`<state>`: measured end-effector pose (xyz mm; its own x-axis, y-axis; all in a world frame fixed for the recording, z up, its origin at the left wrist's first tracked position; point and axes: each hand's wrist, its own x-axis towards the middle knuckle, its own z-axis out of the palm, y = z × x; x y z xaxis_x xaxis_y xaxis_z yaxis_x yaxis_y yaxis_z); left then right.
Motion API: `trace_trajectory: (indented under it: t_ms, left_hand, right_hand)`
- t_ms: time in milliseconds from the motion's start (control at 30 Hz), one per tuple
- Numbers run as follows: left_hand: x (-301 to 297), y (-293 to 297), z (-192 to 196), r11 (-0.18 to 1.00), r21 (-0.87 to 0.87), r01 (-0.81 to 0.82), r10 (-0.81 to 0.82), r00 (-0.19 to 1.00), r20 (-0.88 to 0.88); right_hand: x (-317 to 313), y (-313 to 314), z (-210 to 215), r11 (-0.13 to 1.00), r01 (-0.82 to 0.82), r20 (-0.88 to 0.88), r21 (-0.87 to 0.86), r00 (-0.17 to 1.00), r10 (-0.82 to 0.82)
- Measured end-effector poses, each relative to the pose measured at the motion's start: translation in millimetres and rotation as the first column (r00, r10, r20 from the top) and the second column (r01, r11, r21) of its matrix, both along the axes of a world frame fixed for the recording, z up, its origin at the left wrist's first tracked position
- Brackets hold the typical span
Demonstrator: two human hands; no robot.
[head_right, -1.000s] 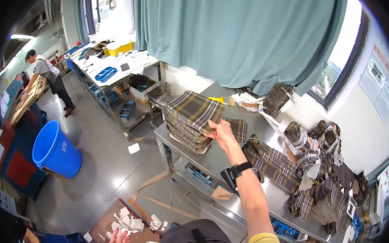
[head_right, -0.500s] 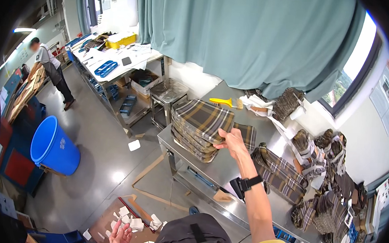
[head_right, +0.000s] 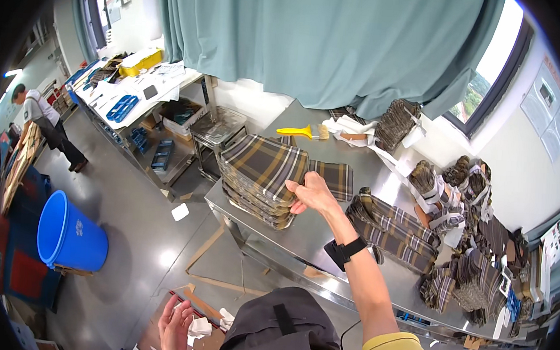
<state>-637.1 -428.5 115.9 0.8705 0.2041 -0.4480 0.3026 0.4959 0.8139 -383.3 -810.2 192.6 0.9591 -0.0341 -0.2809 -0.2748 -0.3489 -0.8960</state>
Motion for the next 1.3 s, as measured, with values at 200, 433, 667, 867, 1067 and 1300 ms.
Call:
trace_trajectory:
  t_ms: [200,433,667,867,1067,1300]
  left_hand:
    - [73,-47,24,0.954,0.167,0.247,-0.256,0.966,0.03]
    - [187,-139,-10,0.981,0.066,0.181,-0.179,0.983,-0.031]
    - [254,-243,-28,0.967,0.178,-0.182,0.196,0.979,-0.063]
    - [256,-254,-32,0.934,0.252,-0.252,0.267,0.963,-0.024]
    - [259,-255,-17,0.882,0.374,-0.288,0.217,0.951,0.221]
    - [260,-253,-13,0.885,0.368,-0.285,0.197,0.945,0.26]
  right_hand:
    - [-1,-1,20,0.984,-0.111,-0.062,-0.143,0.993,0.103]
    - [90,-71,12,0.99,0.083,0.264,-0.114,0.963,-0.051]
    - [150,-25,-12,0.914,-0.299,-0.288,0.273,0.881,0.375]
    - [146,8,-16,0.894,-0.307,-0.338,0.328,0.845,0.414]
    - [135,-12,-14,0.91,-0.264,-0.341,0.321,0.864,0.371]
    - [127,-29,-18,0.913,-0.225,-0.331,0.341,0.88,0.341]
